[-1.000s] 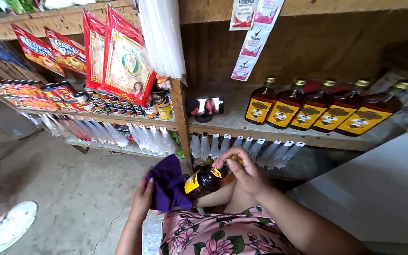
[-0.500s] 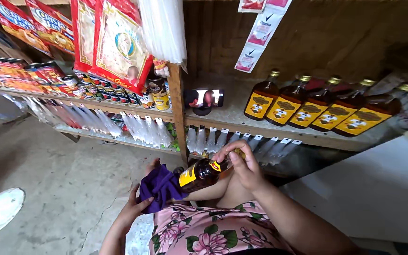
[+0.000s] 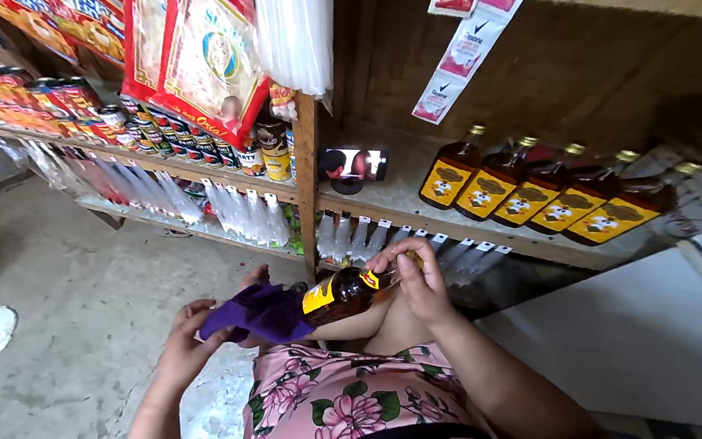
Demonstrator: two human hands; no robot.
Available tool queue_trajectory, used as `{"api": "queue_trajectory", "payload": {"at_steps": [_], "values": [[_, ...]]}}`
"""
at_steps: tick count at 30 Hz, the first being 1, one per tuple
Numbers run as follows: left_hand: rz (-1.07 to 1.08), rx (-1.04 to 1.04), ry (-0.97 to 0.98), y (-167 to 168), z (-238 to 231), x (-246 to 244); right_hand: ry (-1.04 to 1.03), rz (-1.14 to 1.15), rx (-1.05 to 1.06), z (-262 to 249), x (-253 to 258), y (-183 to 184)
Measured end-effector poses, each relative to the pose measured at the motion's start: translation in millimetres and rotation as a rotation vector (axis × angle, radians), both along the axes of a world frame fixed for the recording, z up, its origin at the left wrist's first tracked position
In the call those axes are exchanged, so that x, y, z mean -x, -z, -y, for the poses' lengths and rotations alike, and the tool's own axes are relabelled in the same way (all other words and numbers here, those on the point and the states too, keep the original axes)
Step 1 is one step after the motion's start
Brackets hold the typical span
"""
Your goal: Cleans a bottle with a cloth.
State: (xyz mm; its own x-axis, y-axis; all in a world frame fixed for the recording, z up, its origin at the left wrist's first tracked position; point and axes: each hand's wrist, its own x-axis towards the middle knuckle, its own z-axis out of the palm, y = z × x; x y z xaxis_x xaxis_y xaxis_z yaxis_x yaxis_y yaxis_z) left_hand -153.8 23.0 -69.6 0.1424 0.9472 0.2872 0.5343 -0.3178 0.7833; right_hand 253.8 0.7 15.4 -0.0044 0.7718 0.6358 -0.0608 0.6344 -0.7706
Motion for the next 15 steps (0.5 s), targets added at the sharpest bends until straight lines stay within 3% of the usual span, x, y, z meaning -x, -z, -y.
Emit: {"api": "queue_trajectory", "payload": {"at_steps": [4, 7, 12, 15], "values": [[0.571, -0.158, -0.089, -21, -1, -18, 0.014, -0.001, 0.003, -1, 1, 0], [0.736, -0.282, -0.094, -36, -5, -46, 0.013, -0.001, 0.011, 1, 4, 0], [0.557, -0.368, 0.172, -64, -8, -133, 0.001, 0.010, -0.006, 4, 11, -3], [0.316, -0.440, 0.407, -61, 4, -184, 0.053, 0.070, -0.036, 9, 17, -4]]}}
